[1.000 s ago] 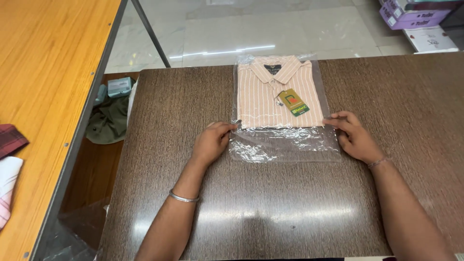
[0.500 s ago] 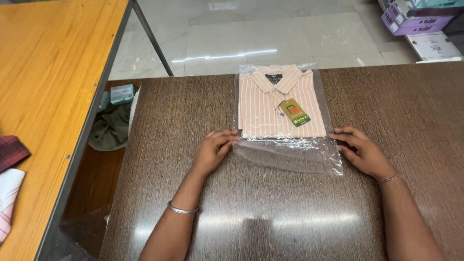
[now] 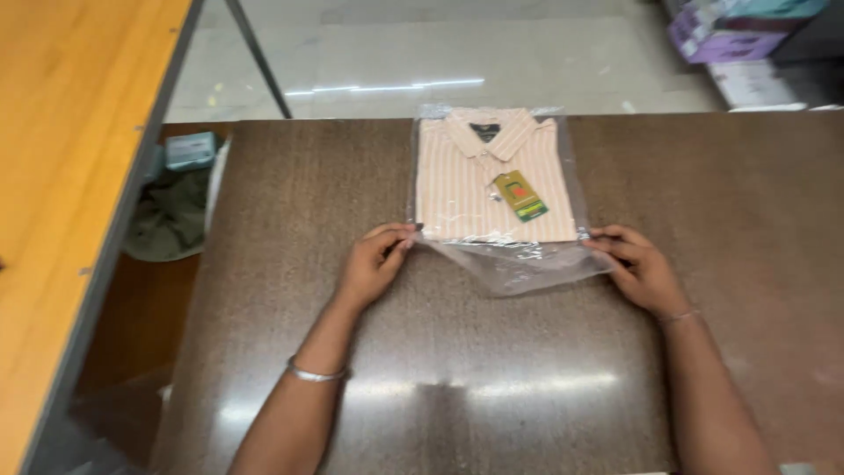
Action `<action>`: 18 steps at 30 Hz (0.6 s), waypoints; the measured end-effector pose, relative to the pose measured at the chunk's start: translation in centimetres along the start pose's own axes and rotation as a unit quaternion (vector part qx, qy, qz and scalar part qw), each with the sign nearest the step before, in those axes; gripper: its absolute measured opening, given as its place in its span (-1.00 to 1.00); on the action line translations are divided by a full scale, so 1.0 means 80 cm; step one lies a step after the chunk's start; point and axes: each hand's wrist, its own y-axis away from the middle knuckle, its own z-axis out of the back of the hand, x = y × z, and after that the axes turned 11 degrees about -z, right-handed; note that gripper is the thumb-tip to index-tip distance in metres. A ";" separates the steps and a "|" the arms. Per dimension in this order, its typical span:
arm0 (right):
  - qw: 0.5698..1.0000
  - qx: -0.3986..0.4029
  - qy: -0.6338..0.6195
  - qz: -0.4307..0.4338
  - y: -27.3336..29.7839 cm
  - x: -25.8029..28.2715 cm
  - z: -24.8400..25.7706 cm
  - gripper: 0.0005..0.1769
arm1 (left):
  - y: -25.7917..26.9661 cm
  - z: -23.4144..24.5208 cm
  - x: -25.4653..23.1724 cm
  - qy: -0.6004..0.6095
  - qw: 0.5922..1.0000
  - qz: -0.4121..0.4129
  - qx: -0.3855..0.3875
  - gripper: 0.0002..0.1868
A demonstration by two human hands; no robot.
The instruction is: The person folds a striped collared shirt on a table, pressing the folds flat with both hands. They retrieve a clear plastic bag from a lower shelf, place the folded shirt inside, fold the bag edges over the shirt, and press the wrapped shirt flat on the table.
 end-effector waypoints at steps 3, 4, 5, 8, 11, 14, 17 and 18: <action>1.000 -0.012 -0.006 -0.014 0.001 0.003 0.000 -0.69 | -0.001 0.000 0.003 -0.009 1.000 0.008 0.023 -0.86; 1.000 -0.017 -0.001 -0.018 -0.001 0.009 0.005 -0.69 | -0.008 0.002 -0.012 -0.003 1.000 0.004 0.025 -0.86; 0.999 -0.020 0.028 -0.009 0.000 0.015 0.003 -0.68 | -0.010 0.007 -0.028 -0.003 0.999 0.028 0.035 -0.79; 0.996 -0.019 0.092 0.006 0.009 0.026 0.003 -0.63 | -0.013 0.011 -0.059 -0.061 0.991 0.091 0.076 -0.68; 0.990 -0.025 0.133 0.029 -0.001 0.034 0.003 -0.59 | -0.013 0.012 -0.041 -0.109 0.986 0.083 0.095 -0.67; 0.989 -0.019 0.140 0.038 0.005 0.028 -0.001 -0.60 | -0.001 0.006 -0.024 -0.071 0.991 0.071 0.086 -0.70; 0.990 -0.021 0.135 0.046 -0.004 0.025 0.005 -0.62 | -0.011 0.005 -0.021 -0.060 0.992 0.080 0.079 -0.72; 0.990 -0.017 0.129 0.047 -0.004 0.025 0.006 -0.61 | -0.010 0.004 -0.020 -0.066 0.992 0.082 0.076 -0.71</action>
